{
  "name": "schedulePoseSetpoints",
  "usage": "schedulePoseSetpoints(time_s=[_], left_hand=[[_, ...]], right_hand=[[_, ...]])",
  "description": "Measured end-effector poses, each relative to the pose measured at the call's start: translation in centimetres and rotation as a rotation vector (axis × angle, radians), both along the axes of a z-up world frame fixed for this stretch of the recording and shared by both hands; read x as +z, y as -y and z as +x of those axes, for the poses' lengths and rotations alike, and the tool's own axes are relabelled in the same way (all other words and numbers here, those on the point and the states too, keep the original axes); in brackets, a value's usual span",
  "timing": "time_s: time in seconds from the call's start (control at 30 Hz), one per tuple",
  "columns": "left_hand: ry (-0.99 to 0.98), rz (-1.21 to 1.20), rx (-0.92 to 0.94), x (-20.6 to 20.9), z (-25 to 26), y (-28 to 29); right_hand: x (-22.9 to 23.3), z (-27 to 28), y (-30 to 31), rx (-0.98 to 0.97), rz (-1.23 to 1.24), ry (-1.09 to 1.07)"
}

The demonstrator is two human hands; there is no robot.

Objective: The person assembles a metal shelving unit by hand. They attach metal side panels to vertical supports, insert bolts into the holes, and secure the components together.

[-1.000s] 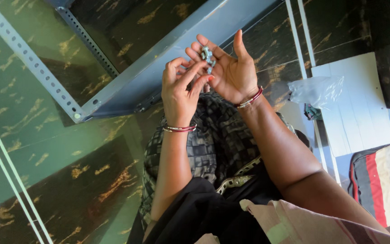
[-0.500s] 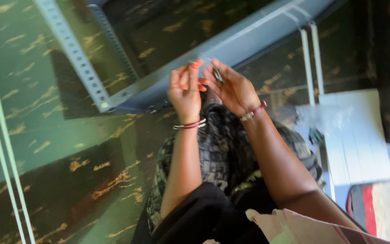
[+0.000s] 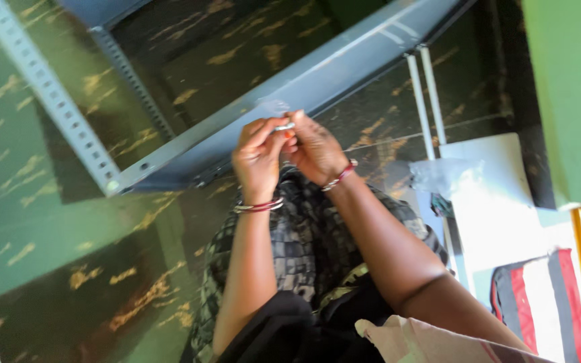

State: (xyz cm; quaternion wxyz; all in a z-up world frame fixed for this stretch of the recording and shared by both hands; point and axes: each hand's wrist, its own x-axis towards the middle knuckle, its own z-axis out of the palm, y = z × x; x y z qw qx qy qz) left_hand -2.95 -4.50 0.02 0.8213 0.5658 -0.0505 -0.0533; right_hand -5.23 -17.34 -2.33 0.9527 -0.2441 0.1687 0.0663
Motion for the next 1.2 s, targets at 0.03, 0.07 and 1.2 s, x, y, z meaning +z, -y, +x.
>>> schedulePoseSetpoints(time_s=[0.03,0.07,1.2], left_hand=[[-0.003,0.036,0.002,0.0,0.0,-0.1],[-0.006,0.071,0.004,0.0,0.0,-0.2],[0.074,0.161,0.125,-0.2,0.7,-1.6]], right_hand=[[0.0,0.1,-0.3,0.008,-0.004,0.005],[0.0,0.0,-0.4,0.016,-0.008,0.010],[2.4,0.4,0.5,0.081,-0.360,-0.006]])
